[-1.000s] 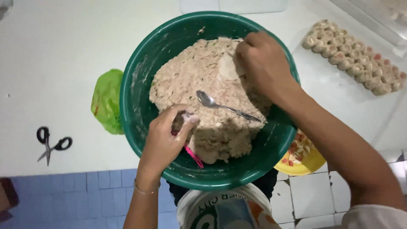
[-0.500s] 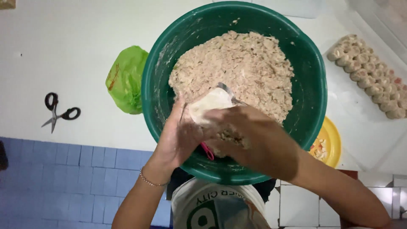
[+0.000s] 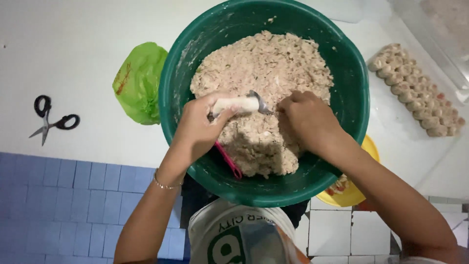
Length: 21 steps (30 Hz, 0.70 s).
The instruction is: Preparing dumplings by filling dough wrappers with a meat mixture and folding them into shape.
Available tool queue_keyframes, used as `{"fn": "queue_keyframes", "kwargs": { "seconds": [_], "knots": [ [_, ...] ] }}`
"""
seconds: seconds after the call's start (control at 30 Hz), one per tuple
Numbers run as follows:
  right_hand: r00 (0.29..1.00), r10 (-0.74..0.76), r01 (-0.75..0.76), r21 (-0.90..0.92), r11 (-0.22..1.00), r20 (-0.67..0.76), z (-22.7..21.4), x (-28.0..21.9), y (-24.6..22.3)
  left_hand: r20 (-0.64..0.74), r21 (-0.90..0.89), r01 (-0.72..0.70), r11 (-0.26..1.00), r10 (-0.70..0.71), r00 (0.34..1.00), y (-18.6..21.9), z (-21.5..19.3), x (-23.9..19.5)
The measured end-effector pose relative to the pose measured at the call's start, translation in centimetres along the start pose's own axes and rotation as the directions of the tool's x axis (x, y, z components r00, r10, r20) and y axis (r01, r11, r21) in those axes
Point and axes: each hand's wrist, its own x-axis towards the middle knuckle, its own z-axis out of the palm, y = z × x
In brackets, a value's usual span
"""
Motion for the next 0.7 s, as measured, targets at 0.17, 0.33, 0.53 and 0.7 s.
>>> {"fn": "queue_keyframes", "kwargs": {
  "seconds": [0.17,0.33,0.53,0.7],
  "knots": [
    [0.986,-0.064,0.035,0.181,0.983,0.153,-1.9,0.2,-0.4,-0.060,-0.064,0.077,0.995,-0.081,0.995,1.8,-0.6,-0.8],
    [0.950,-0.141,0.122,0.084,0.989,0.280,-3.3,0.0,-1.2,0.006,-0.130,0.043,0.991,-0.042,0.999,3.0,-1.1,-0.6],
    [0.883,-0.023,-0.005,0.060,0.998,0.468,-6.6,0.1,-0.8,0.136,-0.116,0.091,0.989,-0.075,0.988,3.0,-1.0,-0.6],
    [0.753,0.357,-0.372,-0.090,0.924,0.552,-12.2,1.3,0.4,0.119,-0.173,0.030,0.985,-0.009,0.993,2.7,-1.3,-0.3]
  ]
}}
